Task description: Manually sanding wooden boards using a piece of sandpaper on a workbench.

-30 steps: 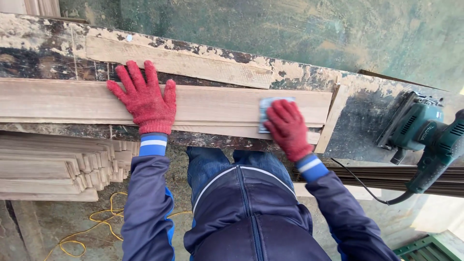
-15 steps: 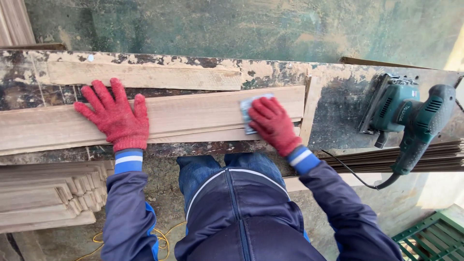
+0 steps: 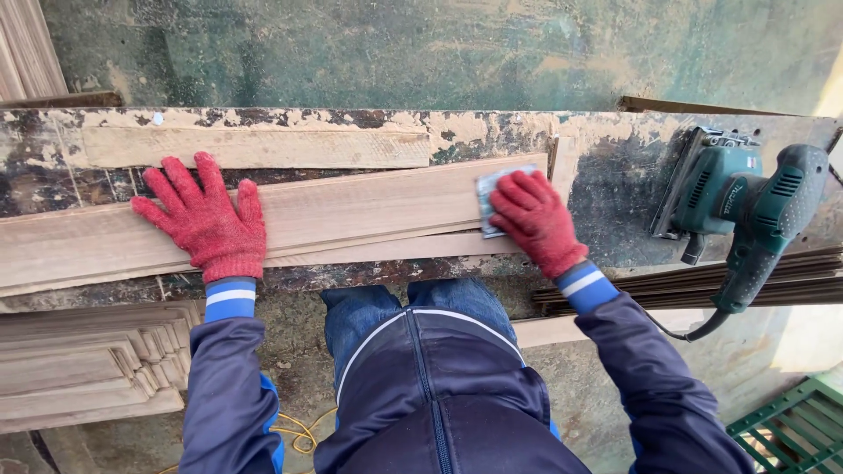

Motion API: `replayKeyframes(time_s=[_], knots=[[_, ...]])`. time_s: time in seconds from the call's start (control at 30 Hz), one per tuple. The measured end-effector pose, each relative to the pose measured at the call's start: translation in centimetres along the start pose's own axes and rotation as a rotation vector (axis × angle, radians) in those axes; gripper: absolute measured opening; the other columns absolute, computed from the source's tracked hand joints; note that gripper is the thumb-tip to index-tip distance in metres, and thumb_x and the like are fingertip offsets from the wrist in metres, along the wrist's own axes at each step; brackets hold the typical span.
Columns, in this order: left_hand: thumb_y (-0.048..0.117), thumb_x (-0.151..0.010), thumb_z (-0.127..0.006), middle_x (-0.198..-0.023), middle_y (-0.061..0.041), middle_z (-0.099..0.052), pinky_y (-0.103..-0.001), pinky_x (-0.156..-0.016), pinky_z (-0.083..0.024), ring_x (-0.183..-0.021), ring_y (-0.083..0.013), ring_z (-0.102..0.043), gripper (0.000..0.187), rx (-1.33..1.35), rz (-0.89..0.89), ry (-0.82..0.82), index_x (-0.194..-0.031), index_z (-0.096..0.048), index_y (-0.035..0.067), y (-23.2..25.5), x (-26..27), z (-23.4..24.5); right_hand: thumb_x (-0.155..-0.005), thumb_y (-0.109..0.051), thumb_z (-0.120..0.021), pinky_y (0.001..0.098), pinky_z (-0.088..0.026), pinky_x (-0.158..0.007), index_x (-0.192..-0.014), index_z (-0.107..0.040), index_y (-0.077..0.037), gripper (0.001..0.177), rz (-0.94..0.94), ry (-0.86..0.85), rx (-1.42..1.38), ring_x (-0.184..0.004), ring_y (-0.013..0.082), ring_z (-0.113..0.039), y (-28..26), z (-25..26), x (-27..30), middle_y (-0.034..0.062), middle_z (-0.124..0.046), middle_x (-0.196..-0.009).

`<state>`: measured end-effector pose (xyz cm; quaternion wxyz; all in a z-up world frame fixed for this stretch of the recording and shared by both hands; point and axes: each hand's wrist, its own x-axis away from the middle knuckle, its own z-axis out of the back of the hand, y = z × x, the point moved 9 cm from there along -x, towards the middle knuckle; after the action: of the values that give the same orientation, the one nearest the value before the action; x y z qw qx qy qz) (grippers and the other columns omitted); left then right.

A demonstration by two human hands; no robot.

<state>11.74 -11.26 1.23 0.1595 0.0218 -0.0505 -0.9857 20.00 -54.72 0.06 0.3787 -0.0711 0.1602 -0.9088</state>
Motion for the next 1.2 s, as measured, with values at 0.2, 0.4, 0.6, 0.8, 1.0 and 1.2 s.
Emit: replayKeyframes(time_s=[0.2, 0.4, 0.6, 0.8, 1.0, 1.2], knots=[[0.034, -0.107, -0.065, -0.161, -0.043, -0.032, -0.082, -0.110, -0.005, -0.145, -0.0643, -0.018, 0.066, -0.008, 0.017, -0.014, -0.155, -0.057, -0.011, 0.1, -0.2, 0.1, -0.094, -0.034, -0.075, 0.0443, -0.049, -0.114, -0.127, -0.073, -0.016, 0.038, -0.138, 0.108, -0.061, -0.135, 0.0287, -0.056, 1.2, -0.1, 1.6, 0.0024, -0.064, -0.144], [0.037, -0.110, -0.063, -0.160, -0.043, -0.033, -0.080, -0.111, -0.004, -0.145, -0.0638, -0.020, 0.067, -0.023, 0.011, -0.004, -0.156, -0.057, -0.011, -0.1, -0.1, -0.1, -0.093, -0.034, -0.074, 0.0497, -0.035, -0.126, -0.138, -0.064, -0.019, 0.049, 0.170, 0.072, -0.110, -0.143, 0.0271, -0.049, -6.5, -4.2, -3.3, 0.0023, -0.057, -0.150], [0.039, -0.108, -0.063, -0.161, -0.043, -0.034, -0.080, -0.112, -0.005, -0.145, -0.0637, -0.022, 0.068, -0.020, 0.021, 0.005, -0.155, -0.058, -0.010, -0.1, 0.0, 0.2, -0.092, -0.033, -0.073, 0.0499, -0.035, -0.123, -0.126, -0.072, -0.012, 0.039, -0.146, 0.025, 0.010, -0.137, 0.0286, -0.056, 3.2, 2.8, 1.7, 0.0038, -0.067, -0.139], [0.039, -0.107, -0.063, -0.161, -0.043, -0.035, -0.079, -0.112, -0.006, -0.146, -0.0631, -0.022, 0.069, -0.026, 0.034, 0.001, -0.156, -0.057, -0.009, -0.3, -0.1, 0.2, -0.101, -0.035, -0.069, 0.0449, -0.023, -0.131, -0.149, -0.057, -0.017, 0.053, -0.021, 0.106, -0.121, -0.154, 0.0242, -0.034, -5.0, -5.7, -4.5, 0.0027, -0.042, -0.163], [0.041, -0.107, -0.066, -0.157, -0.041, -0.040, -0.079, -0.112, -0.009, -0.144, -0.0624, -0.027, 0.068, -0.051, 0.011, 0.049, -0.152, -0.059, -0.009, -0.1, 0.0, 0.5, -0.102, -0.040, -0.065, 0.0472, -0.020, -0.131, -0.138, -0.067, -0.019, 0.042, -0.195, 0.068, -0.011, -0.147, 0.0248, -0.046, 3.1, -1.9, -1.4, 0.0021, -0.057, -0.154], [0.047, -0.105, -0.067, -0.158, -0.037, -0.046, -0.072, -0.118, -0.010, -0.151, -0.0538, -0.026, 0.069, -0.150, 0.091, 0.021, -0.153, -0.064, -0.003, -0.6, 0.2, -0.2, -0.100, -0.034, -0.068, 0.0557, -0.030, -0.123, -0.133, -0.067, -0.012, 0.040, -0.105, 0.207, -0.031, -0.141, 0.0393, -0.048, -3.7, -5.8, -2.5, 0.0173, -0.060, -0.146]])
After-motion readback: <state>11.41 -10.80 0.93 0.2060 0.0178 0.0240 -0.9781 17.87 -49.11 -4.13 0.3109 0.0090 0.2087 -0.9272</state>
